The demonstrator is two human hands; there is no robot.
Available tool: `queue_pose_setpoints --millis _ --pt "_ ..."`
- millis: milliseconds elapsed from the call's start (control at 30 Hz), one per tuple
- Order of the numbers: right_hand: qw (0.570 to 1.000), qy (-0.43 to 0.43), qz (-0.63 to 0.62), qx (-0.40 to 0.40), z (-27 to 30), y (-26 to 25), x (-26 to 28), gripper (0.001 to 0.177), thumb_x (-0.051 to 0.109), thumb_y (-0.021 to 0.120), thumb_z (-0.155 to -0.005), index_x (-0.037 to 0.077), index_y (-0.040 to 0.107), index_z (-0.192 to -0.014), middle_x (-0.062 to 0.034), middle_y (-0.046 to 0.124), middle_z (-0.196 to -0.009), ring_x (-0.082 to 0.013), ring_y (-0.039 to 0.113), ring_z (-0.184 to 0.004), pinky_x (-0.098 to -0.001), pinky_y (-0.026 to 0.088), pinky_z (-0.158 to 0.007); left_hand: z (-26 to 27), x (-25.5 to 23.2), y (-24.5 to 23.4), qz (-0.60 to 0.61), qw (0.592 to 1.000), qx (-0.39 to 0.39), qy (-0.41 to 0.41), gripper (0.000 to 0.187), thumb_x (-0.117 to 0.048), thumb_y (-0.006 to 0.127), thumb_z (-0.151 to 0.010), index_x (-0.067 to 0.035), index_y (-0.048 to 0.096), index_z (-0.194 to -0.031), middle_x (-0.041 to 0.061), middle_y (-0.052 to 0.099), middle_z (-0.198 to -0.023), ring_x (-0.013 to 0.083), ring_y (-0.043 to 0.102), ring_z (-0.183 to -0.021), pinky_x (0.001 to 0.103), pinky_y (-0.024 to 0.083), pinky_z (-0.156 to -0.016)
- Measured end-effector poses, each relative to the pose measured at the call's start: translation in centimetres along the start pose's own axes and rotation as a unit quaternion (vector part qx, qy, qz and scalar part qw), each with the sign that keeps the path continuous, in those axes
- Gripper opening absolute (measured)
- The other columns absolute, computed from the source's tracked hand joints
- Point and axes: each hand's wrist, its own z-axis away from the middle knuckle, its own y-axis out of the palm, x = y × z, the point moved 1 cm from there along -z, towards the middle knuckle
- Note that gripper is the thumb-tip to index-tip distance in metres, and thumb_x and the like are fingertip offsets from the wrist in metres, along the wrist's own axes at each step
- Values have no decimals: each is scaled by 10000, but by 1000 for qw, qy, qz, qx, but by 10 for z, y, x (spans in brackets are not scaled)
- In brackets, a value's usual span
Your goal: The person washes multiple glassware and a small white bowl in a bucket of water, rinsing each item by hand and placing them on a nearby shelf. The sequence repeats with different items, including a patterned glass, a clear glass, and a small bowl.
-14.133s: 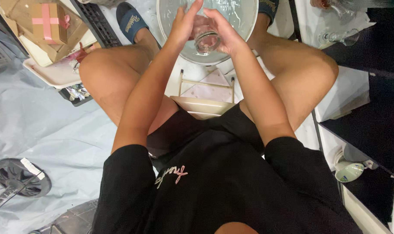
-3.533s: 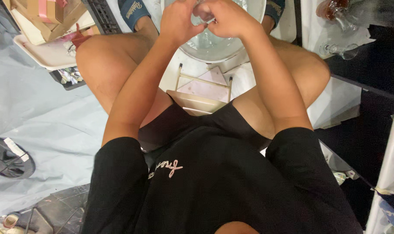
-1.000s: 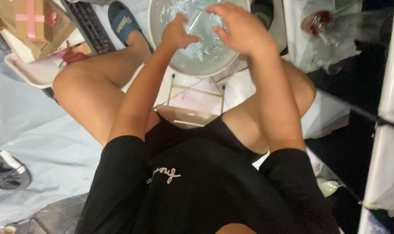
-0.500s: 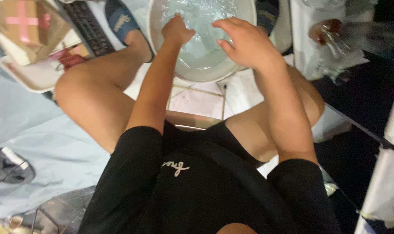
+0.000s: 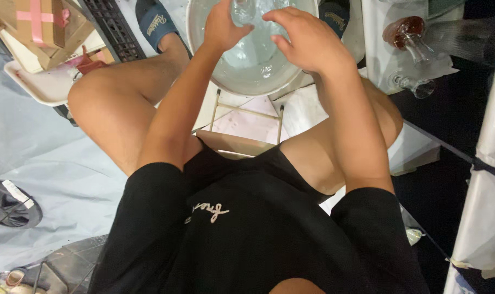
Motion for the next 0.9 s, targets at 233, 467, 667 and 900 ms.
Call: queue_pose_setpoints --millis 233,467,667,900 --pt "992 -110 -18 -62 -5 -4 23 436 -108 531 -842 53 667 -1224 -157 696 -1178 -384 642 -1146 -478 529 -954 20 -87 -59 -23 982 31 182 731 -241 958 -748 -16 520 -1287 233 684 -1144 454 653 -1047 492 531 -865" --pt "993 -98 60 -37 -5 21 35 407 -91 572 -779 55 689 -1140 -161 707 -1086 -410 641 -1047 -510 528 -864 31 -139 -85 -52 988 79 123 647 -242 924 -683 -50 507 -1139 185 699 -933 438 676 -886 509 531 -743" --pt "992 30 111 53 -24 51 12 169 -6 617 -773 -8 695 -923 -248 687 -1009 -450 648 -969 -536 521 -818 23 -141 -63 -99 985 10 141 550 -125 832 -671 -69 481 -1091 177 701 -881 460 656 -816 537 506 -661" --pt "991 91 51 86 -42 69 -1 149 45 657 -803 -27 674 -932 -255 693 -970 -450 660 -917 -519 532 -802 13 -117 -61 -81 988 60 115 551 -64 795 -617 -54 458 -1053 214 684 -855 482 642 -808 546 493 -649"
